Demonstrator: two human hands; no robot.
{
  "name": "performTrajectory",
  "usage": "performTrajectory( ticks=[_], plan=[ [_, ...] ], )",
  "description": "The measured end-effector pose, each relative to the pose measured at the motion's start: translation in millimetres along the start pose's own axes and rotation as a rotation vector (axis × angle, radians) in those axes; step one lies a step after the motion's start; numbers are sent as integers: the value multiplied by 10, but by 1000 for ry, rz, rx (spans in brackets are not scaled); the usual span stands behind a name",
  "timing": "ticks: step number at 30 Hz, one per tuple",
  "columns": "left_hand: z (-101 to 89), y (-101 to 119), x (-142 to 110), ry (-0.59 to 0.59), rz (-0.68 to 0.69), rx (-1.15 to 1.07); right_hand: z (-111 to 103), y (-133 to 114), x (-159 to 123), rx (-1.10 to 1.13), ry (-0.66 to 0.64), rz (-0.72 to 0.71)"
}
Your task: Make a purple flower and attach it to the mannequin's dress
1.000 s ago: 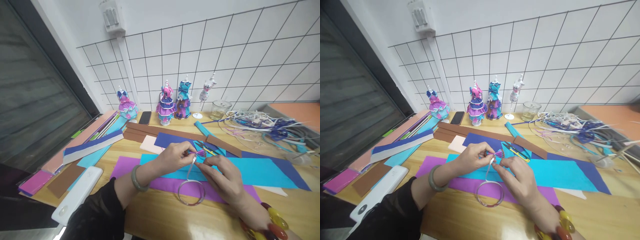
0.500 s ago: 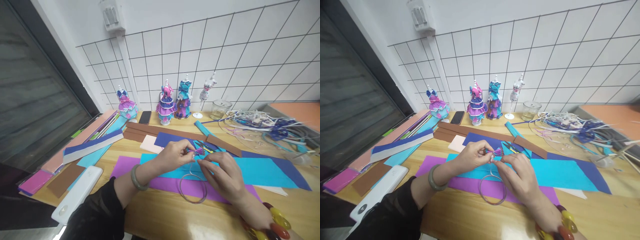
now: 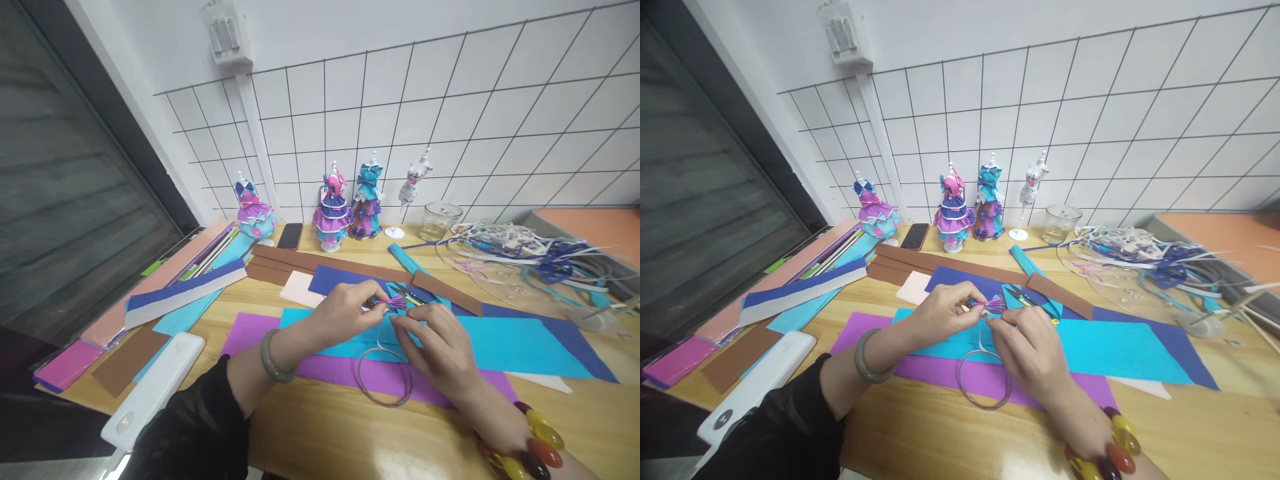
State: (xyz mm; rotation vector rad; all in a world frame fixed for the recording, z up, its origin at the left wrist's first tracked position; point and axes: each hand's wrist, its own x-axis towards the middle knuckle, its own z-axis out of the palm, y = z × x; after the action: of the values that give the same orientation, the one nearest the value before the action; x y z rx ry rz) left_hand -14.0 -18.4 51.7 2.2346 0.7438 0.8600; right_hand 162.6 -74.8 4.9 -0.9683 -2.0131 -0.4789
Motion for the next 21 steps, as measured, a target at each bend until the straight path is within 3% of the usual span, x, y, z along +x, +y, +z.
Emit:
performTrajectory(
  ticks=[5,21],
  plan=[
    [-4,-22,0,36,2,52,3,10,-3,-38,-10,-13],
    [-20,24,4,-16,-38,4,-25,-54,38,-112,-49,-154]
  ],
)
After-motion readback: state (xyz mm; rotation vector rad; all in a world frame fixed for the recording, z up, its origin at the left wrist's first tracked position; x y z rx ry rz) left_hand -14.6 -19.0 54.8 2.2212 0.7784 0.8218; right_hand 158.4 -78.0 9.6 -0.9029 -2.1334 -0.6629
